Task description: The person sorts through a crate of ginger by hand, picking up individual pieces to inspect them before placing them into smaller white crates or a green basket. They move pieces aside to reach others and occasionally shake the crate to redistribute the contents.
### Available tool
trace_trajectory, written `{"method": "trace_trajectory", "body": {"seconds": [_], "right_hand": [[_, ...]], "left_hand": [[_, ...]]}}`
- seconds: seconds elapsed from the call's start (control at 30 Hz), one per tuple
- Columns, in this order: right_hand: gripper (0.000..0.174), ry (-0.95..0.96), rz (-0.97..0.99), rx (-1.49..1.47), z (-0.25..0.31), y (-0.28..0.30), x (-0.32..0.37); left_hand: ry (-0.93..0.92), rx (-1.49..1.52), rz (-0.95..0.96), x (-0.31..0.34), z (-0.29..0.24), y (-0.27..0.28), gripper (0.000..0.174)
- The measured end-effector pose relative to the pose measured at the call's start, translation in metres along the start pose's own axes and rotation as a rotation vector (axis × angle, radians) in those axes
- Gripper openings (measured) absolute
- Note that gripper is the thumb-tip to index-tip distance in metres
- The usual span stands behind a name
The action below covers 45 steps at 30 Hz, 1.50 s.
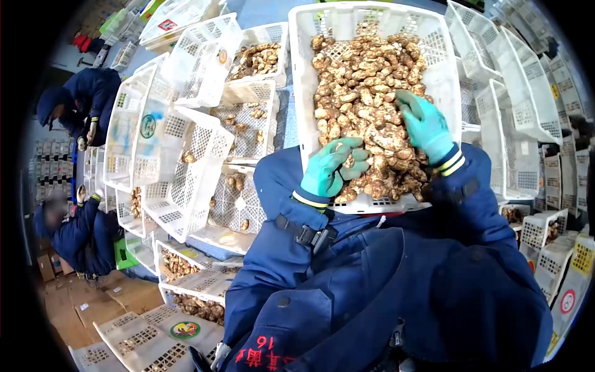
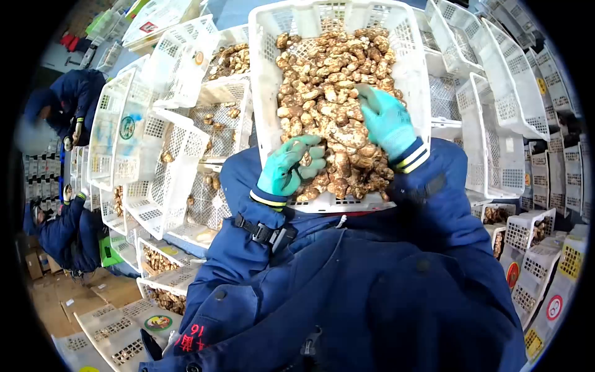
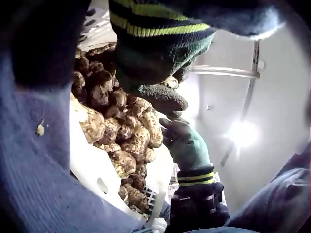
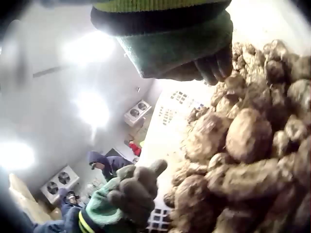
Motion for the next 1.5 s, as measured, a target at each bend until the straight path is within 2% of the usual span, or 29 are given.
{"method": "trace_trajectory", "body": {"seconds": [0.03,0.07,0.13,0.17,0.2,0.23,0.27,0.33,0.37,0.47,0.63,0.67,0.73,0.8,0.83,0.87,0.9,0.93,1.0,1.03,1.07,1.13,1.17,1.2,1.27,1.37,1.43,1.47,1.5], "right_hand": [[0.036,0.162,-0.076,0.274,-0.021,0.011,-0.01],[0.038,0.246,-0.069,0.411,-0.024,0.014,-0.019],[0.035,0.119,0.086,0.371,-0.023,0.004,-0.036],[0.034,0.072,0.169,0.347,-0.019,-0.005,-0.044],[0.035,0.313,0.204,0.471,-0.016,-0.022,-0.055],[0.037,0.369,0.343,0.578,-0.014,-0.043,-0.06],[0.04,0.426,0.486,0.683,-0.014,-0.066,-0.063],[0.049,0.332,0.608,0.888,-0.029,-0.087,-0.072],[0.05,0.343,0.579,0.938,-0.028,-0.087,-0.074],[0.049,0.185,0.659,0.972,-0.013,-0.079,-0.072],[0.044,0.16,0.641,0.983,-0.026,-0.079,-0.076],[0.039,0.153,0.618,0.939,-0.031,-0.079,-0.075],[0.038,0.026,0.635,0.789,-0.039,-0.076,-0.07],[0.036,0.055,0.533,0.705,-0.036,-0.069,-0.069],[0.033,0.028,0.471,0.609,-0.038,-0.06,-0.067],[0.029,0.002,0.411,0.513,-0.04,-0.051,-0.063],[0.023,-0.032,0.275,0.314,-0.04,-0.039,-0.059],[0.022,-0.019,0.093,0.272,-0.05,-0.025,-0.055],[0.026,-0.044,0.02,-0.092,-0.07,-0.029,-0.045],[0.027,-0.217,0.123,-0.108,-0.033,-0.033,-0.029],[0.029,-0.066,0.225,-0.191,-0.01,-0.049,-0.021],[0.028,0.392,0.373,0.092,0.057,-0.059,-0.018],[0.032,0.192,0.333,0.075,0.057,-0.051,-0.032],[0.033,0.269,0.134,0.246,0.045,-0.036,-0.054],[0.043,0.064,0.295,0.776,0.003,-0.037,-0.095],[0.05,-0.064,0.561,0.939,-0.031,-0.061,-0.111],[0.045,-0.022,0.554,0.931,-0.036,-0.066,-0.118],[0.042,-0.008,0.572,0.906,-0.04,-0.066,-0.12],[0.037,-0.051,0.587,0.846,-0.037,-0.062,-0.118]], "left_hand": [[0.028,-0.033,0.0,-0.001,0.003,0.0,0.04],[0.056,-0.065,0.0,-0.002,0.008,0.0,0.041],[0.131,-0.019,0.069,-0.008,0.017,-0.003,0.038],[0.167,-0.043,0.042,-0.006,0.018,0.0,0.037],[0.203,-0.068,0.013,0.0,0.015,-0.004,0.037],[0.116,-0.145,-0.067,0.0,0.011,-0.001,0.037],[0.139,-0.138,0.003,0.002,0.011,-0.003,0.038],[0.141,-0.133,0.053,0.001,0.012,0.0,0.041],[0.117,-0.099,0.075,0.0,0.01,0.002,0.042],[0.052,-0.011,0.117,-0.002,0.008,-0.001,0.047],[-0.017,0.048,0.081,-0.003,0.003,-0.002,0.047],[-0.018,0.047,0.069,-0.004,0.003,0.0,0.046],[-0.022,-0.079,0.179,-0.009,0.011,0.003,0.043],[-0.029,-0.204,0.288,-0.013,0.018,0.005,0.04],[-0.096,-0.486,0.219,-0.001,-0.002,-0.018,0.038],[-0.151,-0.496,0.148,0.003,-0.005,-0.02,0.04],[-0.131,-0.394,0.144,0.004,-0.008,-0.025,0.043],[-0.11,-0.292,0.139,0.003,-0.01,-0.028,0.047],[-0.099,-0.137,0.162,-0.005,-0.004,-0.021,0.056],[-0.085,-0.063,0.177,-0.01,0.001,-0.015,0.061],[-0.06,0.042,0.21,-0.018,0.006,-0.009,0.059],[0.024,0.187,0.083,-0.012,0.003,-0.013,0.054],[0.024,0.197,0.11,-0.012,0.004,-0.007,0.051],[0.02,0.209,0.137,-0.014,0.007,0.003,0.048],[-0.02,0.214,0.271,-0.014,0.007,0.003,0.046],[0.041,0.164,0.235,-0.015,0.006,-0.001,0.049],[0.029,0.196,0.141,-0.006,-0.006,-0.014,0.048],[-0.016,0.241,0.224,-0.006,-0.006,-0.012,0.043],[0.001,0.235,0.181,-0.006,-0.001,-0.003,0.041]]}}
Point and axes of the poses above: each hand's wrist, its own x-axis away from the middle knuckle, its own y-axis out of the back of the hand, z = x × y, the point moved 10 cm from there along -x, towards the middle knuckle, and after that the axes turned 10 degrees about y, right-handed, at the moved point
